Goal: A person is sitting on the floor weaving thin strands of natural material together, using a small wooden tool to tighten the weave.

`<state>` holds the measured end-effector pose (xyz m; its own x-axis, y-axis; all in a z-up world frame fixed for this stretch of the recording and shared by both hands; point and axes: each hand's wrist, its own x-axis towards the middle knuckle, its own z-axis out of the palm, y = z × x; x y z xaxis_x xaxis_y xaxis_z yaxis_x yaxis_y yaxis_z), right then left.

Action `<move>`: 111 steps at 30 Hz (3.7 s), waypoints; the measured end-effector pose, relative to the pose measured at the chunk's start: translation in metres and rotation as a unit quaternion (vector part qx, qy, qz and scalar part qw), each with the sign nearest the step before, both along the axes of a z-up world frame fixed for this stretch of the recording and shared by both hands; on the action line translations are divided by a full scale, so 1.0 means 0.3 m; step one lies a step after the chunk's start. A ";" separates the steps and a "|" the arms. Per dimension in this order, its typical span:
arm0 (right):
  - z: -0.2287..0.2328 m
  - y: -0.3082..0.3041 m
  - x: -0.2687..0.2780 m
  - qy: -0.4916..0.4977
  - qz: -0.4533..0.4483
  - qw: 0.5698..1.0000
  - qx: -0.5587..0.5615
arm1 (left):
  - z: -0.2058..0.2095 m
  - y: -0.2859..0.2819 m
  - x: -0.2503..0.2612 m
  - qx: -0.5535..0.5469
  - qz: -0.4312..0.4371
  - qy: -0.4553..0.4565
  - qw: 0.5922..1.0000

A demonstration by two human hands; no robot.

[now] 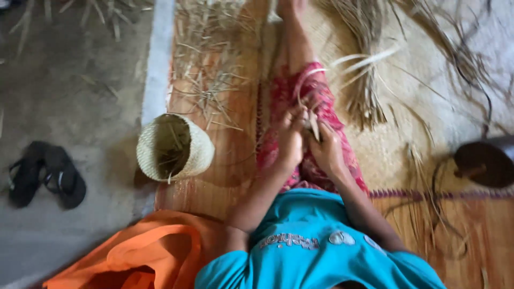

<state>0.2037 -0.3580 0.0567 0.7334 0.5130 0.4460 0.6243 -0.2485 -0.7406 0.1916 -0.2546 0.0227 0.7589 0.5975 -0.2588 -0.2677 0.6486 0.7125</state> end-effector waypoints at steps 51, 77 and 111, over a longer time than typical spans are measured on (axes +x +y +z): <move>-0.220 -0.036 0.024 0.275 -0.149 0.940 0.136 | -0.135 -0.075 -0.084 0.409 -0.029 0.074 0.909; -0.076 -0.071 0.058 0.070 -0.056 0.996 0.006 | -0.148 0.023 -0.121 0.251 -0.168 0.124 0.945; -0.320 -0.041 0.008 0.494 -0.072 0.823 0.270 | -0.173 -0.044 -0.068 0.297 -0.064 0.227 0.925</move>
